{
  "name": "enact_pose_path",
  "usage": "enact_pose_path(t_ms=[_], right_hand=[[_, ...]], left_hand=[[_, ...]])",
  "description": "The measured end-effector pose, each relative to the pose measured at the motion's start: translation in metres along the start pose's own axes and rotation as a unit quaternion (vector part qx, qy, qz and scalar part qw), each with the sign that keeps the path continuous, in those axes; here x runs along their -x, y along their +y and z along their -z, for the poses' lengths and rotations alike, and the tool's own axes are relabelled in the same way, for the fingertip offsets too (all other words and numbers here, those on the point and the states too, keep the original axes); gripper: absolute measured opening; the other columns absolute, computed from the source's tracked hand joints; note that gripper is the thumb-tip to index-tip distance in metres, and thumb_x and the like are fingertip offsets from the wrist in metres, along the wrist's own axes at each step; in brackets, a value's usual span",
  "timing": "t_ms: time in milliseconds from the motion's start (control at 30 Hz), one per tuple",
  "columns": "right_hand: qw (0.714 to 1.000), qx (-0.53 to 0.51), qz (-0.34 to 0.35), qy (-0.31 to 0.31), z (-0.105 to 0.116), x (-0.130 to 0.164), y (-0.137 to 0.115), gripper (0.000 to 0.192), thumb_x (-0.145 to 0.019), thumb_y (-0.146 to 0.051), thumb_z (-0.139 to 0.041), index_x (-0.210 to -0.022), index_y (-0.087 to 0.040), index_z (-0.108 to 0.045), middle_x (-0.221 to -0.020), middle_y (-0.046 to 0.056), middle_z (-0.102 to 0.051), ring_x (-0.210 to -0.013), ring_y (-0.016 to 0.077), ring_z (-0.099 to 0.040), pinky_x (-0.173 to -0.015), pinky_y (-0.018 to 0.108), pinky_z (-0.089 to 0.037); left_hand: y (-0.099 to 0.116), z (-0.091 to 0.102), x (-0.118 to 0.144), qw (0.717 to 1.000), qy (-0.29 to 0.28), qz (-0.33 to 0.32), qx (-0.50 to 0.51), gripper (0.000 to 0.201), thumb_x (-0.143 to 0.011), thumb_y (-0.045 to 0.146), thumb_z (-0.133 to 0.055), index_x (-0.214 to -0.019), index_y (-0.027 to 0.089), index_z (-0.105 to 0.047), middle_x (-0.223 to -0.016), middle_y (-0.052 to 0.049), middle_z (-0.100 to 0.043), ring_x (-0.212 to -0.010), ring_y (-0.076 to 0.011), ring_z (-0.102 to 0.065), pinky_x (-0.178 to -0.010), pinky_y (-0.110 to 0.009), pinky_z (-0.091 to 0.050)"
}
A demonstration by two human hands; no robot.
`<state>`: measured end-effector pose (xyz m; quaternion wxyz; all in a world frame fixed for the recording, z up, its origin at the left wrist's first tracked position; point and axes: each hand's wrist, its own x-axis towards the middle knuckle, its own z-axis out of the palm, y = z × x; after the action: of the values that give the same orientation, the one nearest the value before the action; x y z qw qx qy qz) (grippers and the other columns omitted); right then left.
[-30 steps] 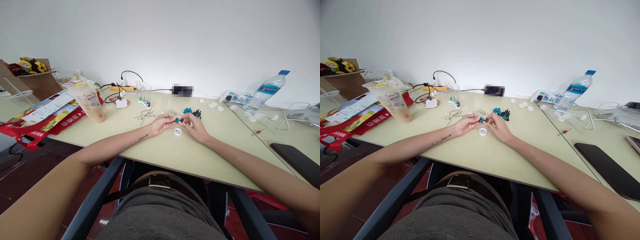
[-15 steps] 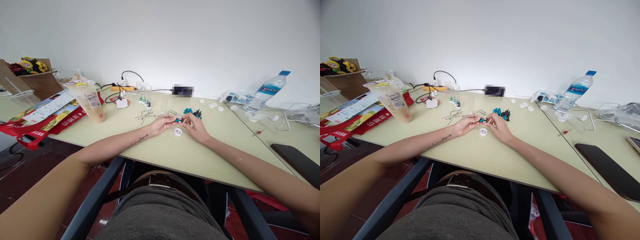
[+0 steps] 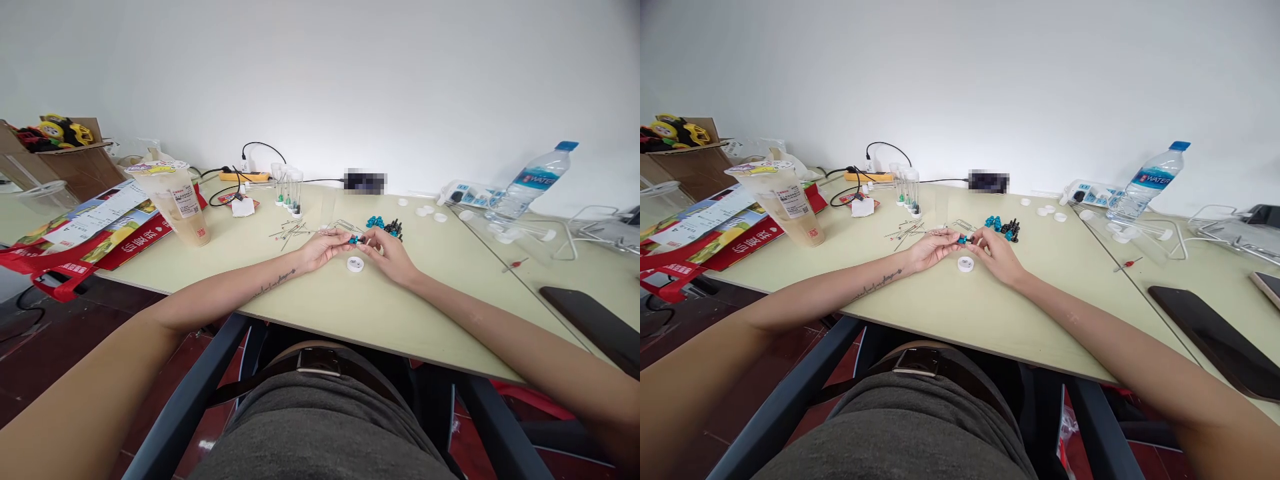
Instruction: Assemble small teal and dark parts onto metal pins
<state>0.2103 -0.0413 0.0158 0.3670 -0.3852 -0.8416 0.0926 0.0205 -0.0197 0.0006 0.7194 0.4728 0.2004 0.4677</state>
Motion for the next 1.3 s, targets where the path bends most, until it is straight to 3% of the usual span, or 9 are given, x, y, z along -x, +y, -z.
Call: enact_pose_path(t_ms=[167, 333, 400, 500, 633, 733, 900, 1100, 1300], right_hand=[[1.0, -0.005, 0.002, 0.007, 0.0004, 0.0003, -0.0004, 0.031, -0.084, -0.051, -0.044, -0.092, -0.021, -0.051, -0.087, 0.004, -0.06, -0.068, 0.0159, -0.053, -0.063, 0.029, -0.039], [0.999, -0.017, -0.007, -0.038, 0.0023, 0.0013, 0.0001, 0.041, -0.092, -0.048, -0.028, -0.077, -0.02, -0.054, -0.069, 0.002, -0.059, -0.062, 0.0146, -0.052, -0.061, 0.028, -0.038], [0.999, -0.011, -0.003, -0.039, 0.0019, 0.0011, 0.0002, 0.039, -0.091, -0.047, -0.031, -0.074, -0.02, -0.054, -0.068, 0.002, -0.058, -0.061, 0.0143, -0.052, -0.06, 0.028, -0.037], [1.0, -0.005, 0.0, -0.011, 0.0004, 0.0007, 0.0, 0.029, -0.088, -0.046, -0.04, -0.087, -0.021, -0.053, -0.076, 0.003, -0.06, -0.065, 0.0152, -0.052, -0.06, 0.028, -0.038], [1.0, -0.002, 0.009, 0.007, -0.0007, 0.0006, -0.0002, 0.029, -0.085, -0.048, -0.046, -0.096, -0.022, -0.05, -0.086, 0.005, -0.06, -0.068, 0.0164, -0.053, -0.062, 0.03, -0.039], [1.0, -0.009, 0.0, 0.002, 0.0003, 0.0008, -0.0004, 0.029, -0.086, -0.048, -0.043, -0.096, -0.021, -0.05, -0.087, 0.004, -0.06, -0.068, 0.0157, -0.053, -0.063, 0.029, -0.039], [0.999, -0.006, -0.002, -0.033, 0.0017, 0.0005, 0.0, 0.038, -0.091, -0.046, -0.031, -0.076, -0.02, -0.053, -0.068, 0.002, -0.056, -0.064, 0.0146, -0.051, -0.061, 0.028, -0.037], [1.0, -0.006, -0.006, -0.012, -0.0004, 0.0004, 0.0011, 0.028, -0.086, -0.049, -0.042, -0.091, -0.022, -0.05, -0.081, 0.003, -0.06, -0.067, 0.0159, -0.053, -0.058, 0.028, -0.038], [1.0, 0.002, -0.002, 0.002, -0.0004, 0.0007, -0.0003, 0.027, -0.084, -0.047, -0.048, -0.094, -0.022, -0.05, -0.086, 0.003, -0.06, -0.067, 0.0155, -0.052, -0.062, 0.029, -0.038]], left_hand=[[0.0006, -0.0012, 0.0011, 1.0, 0.005, 0.005, 0.002, 0.011, -0.07, 0.014, -0.066, -0.079, 0.007, -0.065, -0.08, -0.005, -0.064, -0.079, -0.01, -0.062, -0.084, -0.024, -0.045], [0.0015, -0.0033, 0.0019, 1.0, 0.01, 0.017, 0.001, 0.01, -0.071, 0.013, -0.065, -0.079, 0.007, -0.065, -0.078, -0.005, -0.064, -0.076, -0.0099, -0.062, -0.085, -0.026, -0.046], [0.0012, -0.0027, 0.0015, 1.0, 0.008, 0.015, 0.001, 0.01, -0.07, 0.013, -0.065, -0.078, 0.007, -0.065, -0.079, -0.005, -0.064, -0.076, -0.0097, -0.062, -0.085, -0.025, -0.046], [0.0003, -0.0005, 0.0004, 1.0, 0.002, 0.005, 0.003, 0.011, -0.07, 0.014, -0.066, -0.079, 0.008, -0.066, -0.08, -0.005, -0.064, -0.078, -0.0098, -0.062, -0.084, -0.024, -0.046], [-0.0004, 0.0008, -0.0001, 1.0, 0.005, 0.001, 0.004, 0.013, -0.069, 0.014, -0.067, -0.079, 0.007, -0.065, -0.082, -0.005, -0.064, -0.08, -0.0098, -0.062, -0.084, -0.023, -0.045], [0.0009, -0.0011, 0.0011, 1.0, 0.008, 0.006, 0.0, 0.012, -0.069, 0.014, -0.067, -0.078, 0.007, -0.065, -0.081, -0.005, -0.064, -0.079, -0.0098, -0.062, -0.085, -0.025, -0.045], [0.0027, -0.0032, 0.0024, 1.0, 0.007, 0.018, -0.008, 0.01, -0.07, 0.014, -0.066, -0.078, 0.008, -0.065, -0.078, -0.004, -0.064, -0.078, -0.0101, -0.062, -0.087, -0.027, -0.045], [0.0005, 0.0003, 0.0002, 1.0, 0.009, 0.003, -0.001, 0.011, -0.069, 0.014, -0.067, -0.078, 0.008, -0.065, -0.08, -0.004, -0.063, -0.079, -0.0099, -0.062, -0.085, -0.025, -0.045], [0.0001, 0.0006, 0.0001, 1.0, 0.003, -0.002, 0.001, 0.012, -0.069, 0.015, -0.068, -0.079, 0.009, -0.065, -0.08, -0.003, -0.063, -0.078, -0.0093, -0.062, -0.084, -0.023, -0.045]])
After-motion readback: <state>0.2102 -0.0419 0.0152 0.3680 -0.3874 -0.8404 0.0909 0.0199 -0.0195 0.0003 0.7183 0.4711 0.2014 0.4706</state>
